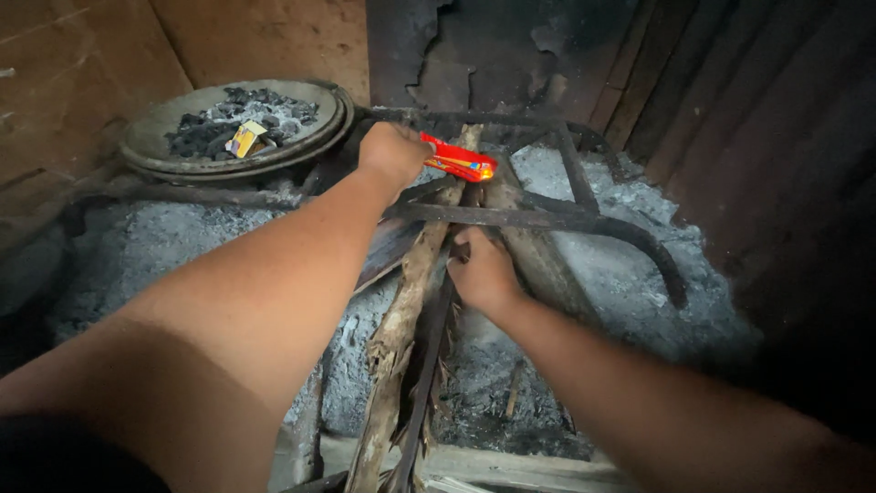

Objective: Start a fire using matches and organic kindling (bark and sticks) in an outdoor stove.

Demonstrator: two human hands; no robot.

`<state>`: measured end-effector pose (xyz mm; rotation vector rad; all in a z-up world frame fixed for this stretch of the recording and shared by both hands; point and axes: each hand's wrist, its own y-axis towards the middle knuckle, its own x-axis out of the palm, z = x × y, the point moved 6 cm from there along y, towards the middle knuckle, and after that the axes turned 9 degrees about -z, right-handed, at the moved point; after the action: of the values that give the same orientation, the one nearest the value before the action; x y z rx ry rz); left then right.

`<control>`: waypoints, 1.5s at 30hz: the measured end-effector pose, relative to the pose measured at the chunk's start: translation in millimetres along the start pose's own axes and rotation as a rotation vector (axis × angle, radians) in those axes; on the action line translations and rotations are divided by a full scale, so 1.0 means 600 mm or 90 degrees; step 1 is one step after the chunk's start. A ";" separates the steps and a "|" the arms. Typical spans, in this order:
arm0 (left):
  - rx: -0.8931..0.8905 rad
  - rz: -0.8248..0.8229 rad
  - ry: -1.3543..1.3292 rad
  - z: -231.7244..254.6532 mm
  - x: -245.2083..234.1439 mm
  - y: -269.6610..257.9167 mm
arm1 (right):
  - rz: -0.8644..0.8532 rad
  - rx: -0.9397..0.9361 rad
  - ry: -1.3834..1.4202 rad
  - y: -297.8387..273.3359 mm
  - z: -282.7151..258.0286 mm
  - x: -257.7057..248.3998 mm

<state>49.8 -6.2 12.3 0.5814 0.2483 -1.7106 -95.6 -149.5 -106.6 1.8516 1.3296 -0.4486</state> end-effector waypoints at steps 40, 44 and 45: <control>0.076 -0.005 0.169 0.024 0.042 0.017 | -0.161 0.211 0.155 -0.018 0.122 -0.034; 0.103 -0.030 0.225 0.026 0.061 0.030 | -0.157 0.180 0.219 -0.021 0.125 -0.029; 0.109 -0.025 0.257 0.028 0.065 0.033 | -0.168 0.193 0.255 -0.023 0.126 -0.026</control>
<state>59.8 -51.8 10.0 1.0573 0.4033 -1.6509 -101.9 -215.5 -148.3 2.0962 1.8765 -0.4489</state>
